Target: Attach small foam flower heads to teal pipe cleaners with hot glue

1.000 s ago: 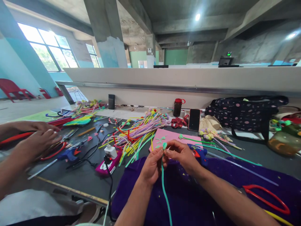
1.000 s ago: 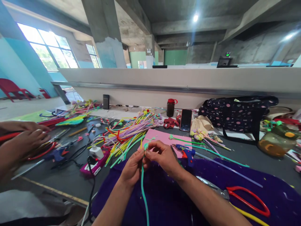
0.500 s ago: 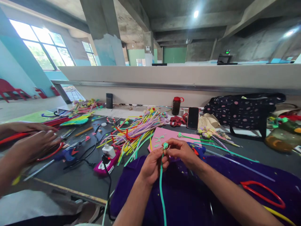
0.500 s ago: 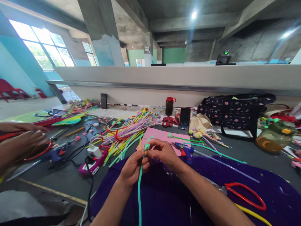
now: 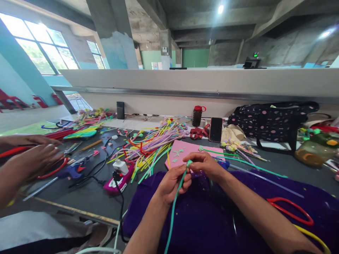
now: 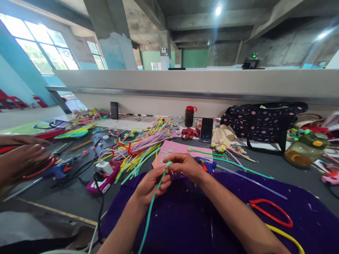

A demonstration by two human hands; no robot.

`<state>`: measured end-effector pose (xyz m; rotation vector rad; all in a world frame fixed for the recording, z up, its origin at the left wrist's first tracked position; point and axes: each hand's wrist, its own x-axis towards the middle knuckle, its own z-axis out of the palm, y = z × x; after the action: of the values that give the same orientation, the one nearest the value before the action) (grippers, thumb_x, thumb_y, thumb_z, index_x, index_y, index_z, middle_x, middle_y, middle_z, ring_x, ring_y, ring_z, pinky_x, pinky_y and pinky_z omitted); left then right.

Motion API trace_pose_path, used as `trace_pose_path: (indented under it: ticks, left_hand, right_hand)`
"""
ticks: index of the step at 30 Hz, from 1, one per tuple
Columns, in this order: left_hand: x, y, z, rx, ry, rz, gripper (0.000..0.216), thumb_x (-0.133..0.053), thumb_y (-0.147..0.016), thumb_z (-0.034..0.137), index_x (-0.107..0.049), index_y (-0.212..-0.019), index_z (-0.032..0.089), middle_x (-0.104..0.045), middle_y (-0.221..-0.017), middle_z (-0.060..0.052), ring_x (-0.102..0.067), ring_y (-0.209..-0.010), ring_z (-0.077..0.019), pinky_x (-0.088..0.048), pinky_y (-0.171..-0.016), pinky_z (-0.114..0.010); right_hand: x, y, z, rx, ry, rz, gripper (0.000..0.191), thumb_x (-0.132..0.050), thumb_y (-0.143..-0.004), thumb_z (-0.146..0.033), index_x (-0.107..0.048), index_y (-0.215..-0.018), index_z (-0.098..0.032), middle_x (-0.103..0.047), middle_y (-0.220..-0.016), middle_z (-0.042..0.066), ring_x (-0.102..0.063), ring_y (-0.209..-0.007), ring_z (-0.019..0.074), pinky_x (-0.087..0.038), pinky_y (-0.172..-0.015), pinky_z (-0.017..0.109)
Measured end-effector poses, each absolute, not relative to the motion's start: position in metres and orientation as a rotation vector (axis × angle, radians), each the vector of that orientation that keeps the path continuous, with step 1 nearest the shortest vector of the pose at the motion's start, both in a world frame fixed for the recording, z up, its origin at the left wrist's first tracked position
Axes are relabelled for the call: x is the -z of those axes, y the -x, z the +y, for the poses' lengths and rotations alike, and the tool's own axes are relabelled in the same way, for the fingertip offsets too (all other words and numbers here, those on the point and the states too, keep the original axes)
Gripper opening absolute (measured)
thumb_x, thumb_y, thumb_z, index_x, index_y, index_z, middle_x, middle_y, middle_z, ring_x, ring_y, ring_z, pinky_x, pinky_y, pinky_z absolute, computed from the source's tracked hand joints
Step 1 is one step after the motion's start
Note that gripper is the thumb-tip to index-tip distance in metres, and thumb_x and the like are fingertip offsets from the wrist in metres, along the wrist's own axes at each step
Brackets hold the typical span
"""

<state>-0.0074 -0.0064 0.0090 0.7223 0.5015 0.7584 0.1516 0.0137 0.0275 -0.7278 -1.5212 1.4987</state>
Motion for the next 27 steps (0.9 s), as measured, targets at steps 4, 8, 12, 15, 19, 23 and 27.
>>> trace_pose_path:
  ticks: [4,8,12,15,19,23,27]
  left_hand:
    - [-0.0094,0.0041,-0.0081,-0.957,-0.905,0.654,0.026,-0.055,-0.074,0.037,-0.054,-0.083,0.012,-0.058,-0.067,-0.003,-0.055,-0.048,-0.0092,-0.039,-0.035,-0.015]
    - [-0.0111,0.0,-0.0114,-1.14,-0.975,0.725,0.034,-0.067,-0.065,0.027,-0.05,-0.092,0.015,-0.062,-0.075,-0.003,-0.06,-0.06,-0.012,-0.047,-0.047,-0.018]
    - [-0.011,-0.0015,-0.011,-1.177,-0.977,0.721,0.03,-0.066,-0.067,0.026,-0.049,-0.09,0.014,-0.063,-0.07,-0.004,-0.061,-0.06,-0.0128,-0.047,-0.047,-0.019]
    - [-0.0104,-0.0007,-0.009,-1.211,-0.944,0.727,0.029,-0.065,-0.068,0.027,-0.05,-0.089,0.014,-0.063,-0.069,-0.003,-0.059,-0.055,-0.0109,-0.045,-0.042,-0.017]
    - [-0.0095,0.0001,-0.0078,-1.248,-0.937,0.766,0.024,-0.065,-0.068,0.028,-0.052,-0.083,0.014,-0.059,-0.059,0.001,-0.053,-0.046,-0.0072,-0.037,-0.034,-0.013]
    - [-0.0086,0.0004,-0.0078,-1.252,-0.942,0.777,0.023,-0.065,-0.067,0.028,-0.053,-0.08,0.014,-0.057,-0.057,0.002,-0.05,-0.043,-0.0056,-0.033,-0.032,-0.011]
    - [-0.0083,0.0008,-0.0075,-1.249,-0.938,0.782,0.023,-0.066,-0.066,0.029,-0.053,-0.079,0.014,-0.059,-0.06,0.001,-0.05,-0.043,-0.0049,-0.032,-0.032,-0.011]
  right_hand:
    - [-0.0288,-0.1541,0.0172,-1.404,0.753,-1.575,0.022,-0.066,-0.065,-0.025,-0.067,-0.084,-0.016,-0.056,-0.059,-0.003,-0.044,-0.048,0.0056,-0.033,-0.046,0.018]
    - [-0.0281,-0.1562,0.0197,-1.289,0.779,-1.678,0.019,-0.065,-0.066,-0.024,-0.067,-0.083,-0.016,-0.061,-0.068,0.0,-0.053,-0.058,0.0093,-0.039,-0.053,0.02]
    - [-0.0274,-0.1566,0.0192,-1.182,0.84,-1.727,0.019,-0.065,-0.066,-0.025,-0.066,-0.082,-0.015,-0.061,-0.067,0.0,-0.052,-0.055,0.0091,-0.039,-0.051,0.02]
    - [-0.0295,-0.1553,0.016,-1.087,0.857,-1.778,0.019,-0.063,-0.068,-0.028,-0.066,-0.081,-0.015,-0.062,-0.07,0.001,-0.053,-0.056,0.0096,-0.04,-0.052,0.021]
    - [-0.0311,-0.1528,0.0126,-1.076,0.87,-1.788,0.023,-0.064,-0.068,-0.031,-0.065,-0.085,-0.016,-0.063,-0.074,0.001,-0.056,-0.061,0.0113,-0.042,-0.056,0.023]
    - [-0.0306,-0.1534,0.0135,-1.236,0.869,-1.7,0.032,-0.068,-0.063,-0.03,-0.062,-0.091,-0.016,-0.062,-0.074,0.001,-0.057,-0.061,0.011,-0.044,-0.054,0.022]
    - [-0.0322,-0.1556,0.0151,-1.298,0.887,-1.638,0.027,-0.064,-0.067,-0.032,-0.061,-0.088,-0.016,-0.06,-0.063,-0.001,-0.055,-0.053,0.0101,-0.042,-0.042,0.019]
